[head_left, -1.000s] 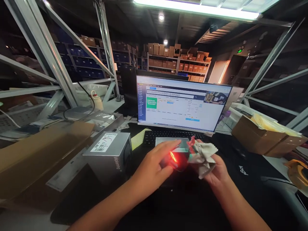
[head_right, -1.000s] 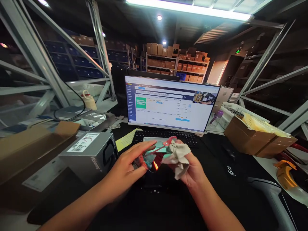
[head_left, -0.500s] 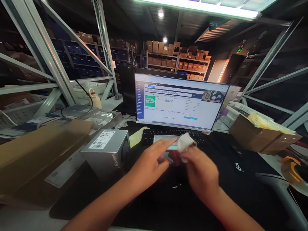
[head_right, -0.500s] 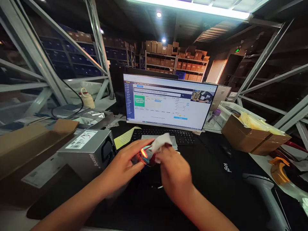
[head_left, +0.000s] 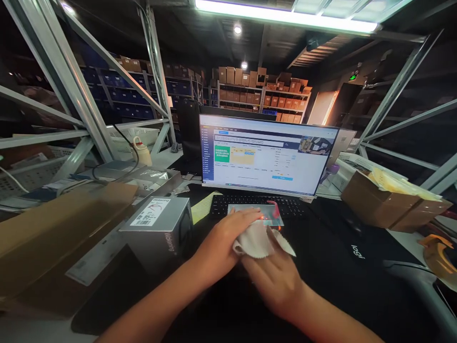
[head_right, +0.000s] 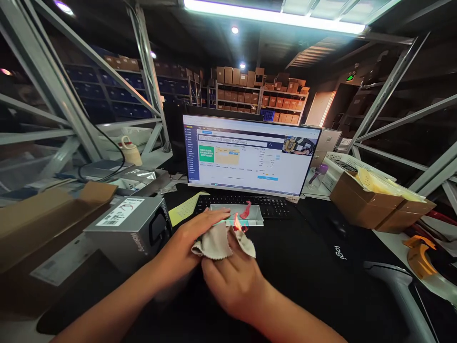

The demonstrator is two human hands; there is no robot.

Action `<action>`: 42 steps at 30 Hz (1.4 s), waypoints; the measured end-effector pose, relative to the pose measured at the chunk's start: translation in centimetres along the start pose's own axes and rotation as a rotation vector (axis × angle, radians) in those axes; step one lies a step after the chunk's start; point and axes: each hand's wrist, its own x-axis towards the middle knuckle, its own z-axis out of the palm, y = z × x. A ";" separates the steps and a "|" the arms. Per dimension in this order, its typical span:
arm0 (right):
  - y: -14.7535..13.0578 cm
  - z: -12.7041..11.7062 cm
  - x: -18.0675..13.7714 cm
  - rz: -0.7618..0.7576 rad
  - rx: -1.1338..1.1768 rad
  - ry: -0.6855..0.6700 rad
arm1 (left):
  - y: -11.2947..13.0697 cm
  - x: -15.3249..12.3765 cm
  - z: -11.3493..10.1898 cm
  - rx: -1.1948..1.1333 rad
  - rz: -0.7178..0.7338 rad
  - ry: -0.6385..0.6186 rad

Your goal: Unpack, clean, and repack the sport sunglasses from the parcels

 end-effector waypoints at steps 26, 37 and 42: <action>-0.6 -5.1 1.2 0.697 0.581 -0.103 | 0.9 0.1 -2.0 0.123 -0.117 -0.205; 1.4 -5.2 0.9 0.897 0.776 0.118 | 1.9 -0.4 -1.8 0.348 0.090 0.120; 1.1 -4.2 0.6 0.929 0.767 -0.345 | 2.6 -0.5 -2.1 0.470 0.221 0.064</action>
